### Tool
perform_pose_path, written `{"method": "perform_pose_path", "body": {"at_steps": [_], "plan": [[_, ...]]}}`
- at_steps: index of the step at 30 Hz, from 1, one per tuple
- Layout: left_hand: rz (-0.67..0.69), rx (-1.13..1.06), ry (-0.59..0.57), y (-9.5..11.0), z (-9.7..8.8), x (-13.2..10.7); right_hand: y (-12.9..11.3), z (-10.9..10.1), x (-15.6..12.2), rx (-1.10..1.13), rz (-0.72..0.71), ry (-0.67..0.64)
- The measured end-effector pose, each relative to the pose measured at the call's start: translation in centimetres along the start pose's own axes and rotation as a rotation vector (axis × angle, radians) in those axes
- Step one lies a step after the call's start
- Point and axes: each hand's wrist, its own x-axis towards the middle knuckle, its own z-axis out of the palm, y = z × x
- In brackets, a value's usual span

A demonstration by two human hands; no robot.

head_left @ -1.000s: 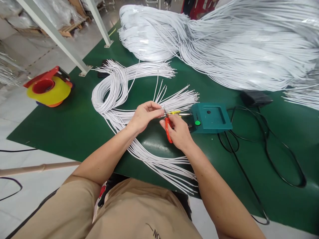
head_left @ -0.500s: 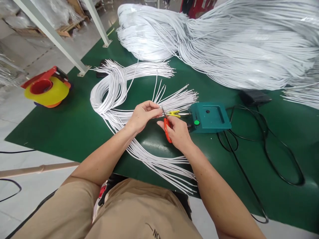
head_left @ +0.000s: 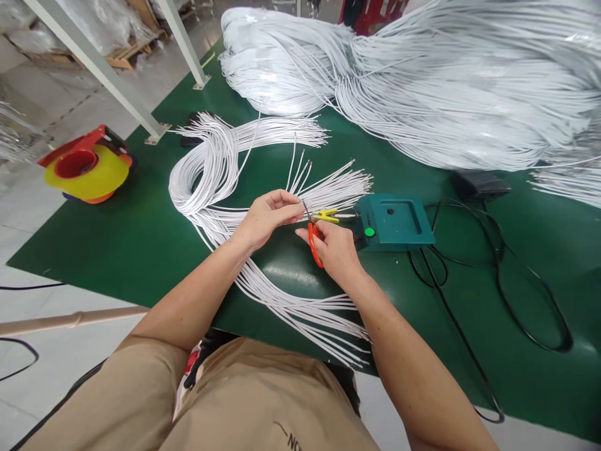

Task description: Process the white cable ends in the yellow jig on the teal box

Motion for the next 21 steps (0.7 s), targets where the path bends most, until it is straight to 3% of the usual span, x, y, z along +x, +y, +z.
{"method": "perform_pose_path", "body": {"at_steps": [9,21], "plan": [[-0.002,0.064,0.017,0.4,-0.5,0.0,-0.6,-0.2,-0.3,0.094,0.055,-0.041],[-0.084,0.109,-0.104,1.3,-0.9,-0.1,-0.3,-0.2,-0.4,0.182,0.079,-0.061]]}}
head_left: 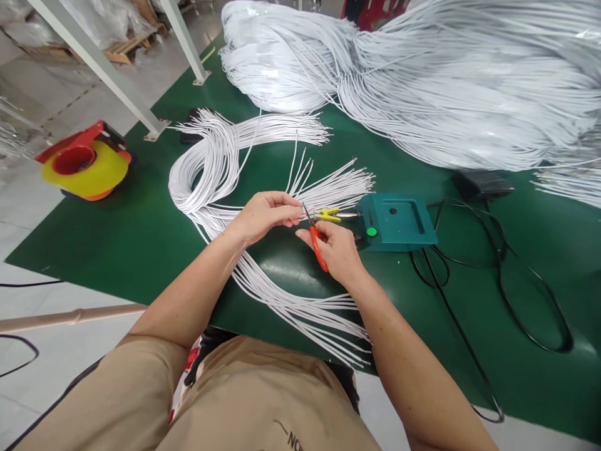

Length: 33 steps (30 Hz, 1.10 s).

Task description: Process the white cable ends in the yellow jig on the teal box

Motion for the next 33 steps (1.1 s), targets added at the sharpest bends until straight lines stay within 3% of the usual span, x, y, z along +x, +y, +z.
{"method": "perform_pose_path", "body": {"at_steps": [8,13,18,25,33], "plan": [[-0.051,0.001,-0.030,0.1,-0.7,0.3,0.0,0.4,0.1,-0.025,-0.040,0.028],[-0.053,-0.004,-0.038,-0.5,-1.3,0.8,-0.3,0.1,0.1,0.048,0.070,-0.001],[-0.018,-0.145,0.013,-0.5,-1.8,0.9,-0.3,-0.3,0.1,0.171,0.102,-0.028],[0.031,-0.199,0.086,-0.9,-0.8,0.9,-0.2,0.0,0.1,0.096,0.092,-0.080],[0.035,-0.166,0.071,-1.1,0.6,0.3,-0.1,0.2,0.0,-0.056,0.047,-0.011]]}}
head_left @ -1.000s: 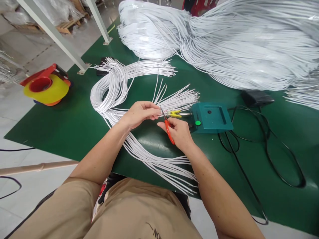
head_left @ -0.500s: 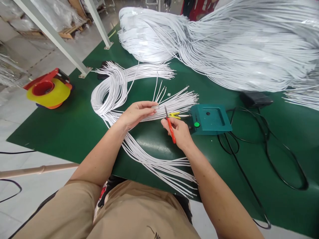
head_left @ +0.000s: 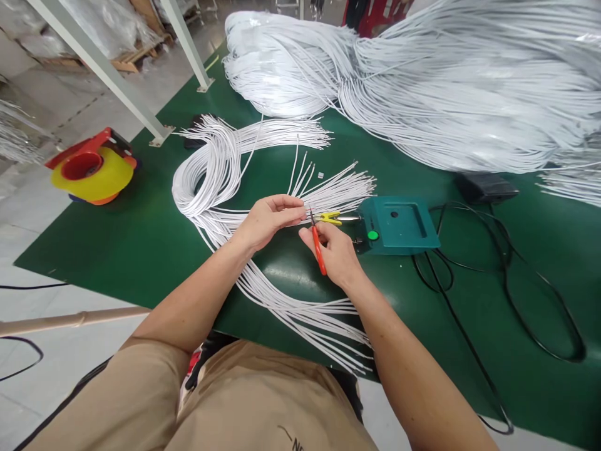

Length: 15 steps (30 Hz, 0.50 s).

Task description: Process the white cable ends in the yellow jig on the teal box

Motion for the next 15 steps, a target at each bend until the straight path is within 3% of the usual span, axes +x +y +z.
{"method": "perform_pose_path", "body": {"at_steps": [15], "plan": [[0.052,0.084,0.050,-0.06,0.49,-0.41,0.03,0.08,-0.10,-0.105,-0.103,0.049]]}}
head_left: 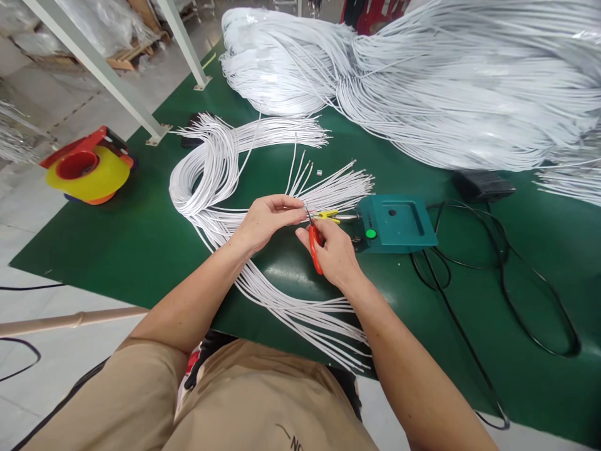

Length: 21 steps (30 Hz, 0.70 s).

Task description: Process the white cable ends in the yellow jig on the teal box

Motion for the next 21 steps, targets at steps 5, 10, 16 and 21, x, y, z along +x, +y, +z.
{"method": "perform_pose_path", "body": {"at_steps": [5,10,16,21], "plan": [[-0.009,0.023,0.020,0.14,0.07,-0.01,-0.13,0.01,-0.05,0.012,0.003,-0.004],[-0.008,0.015,0.013,-0.02,-0.10,0.07,-0.45,-0.02,-0.20,0.054,0.041,-0.011],[0.002,-0.003,0.014,-0.26,-0.21,0.16,-0.45,0.19,-0.21,0.068,0.066,-0.013],[0.016,0.009,0.007,-0.20,-0.06,0.06,-0.34,0.36,-0.21,0.026,0.087,-0.016]]}}
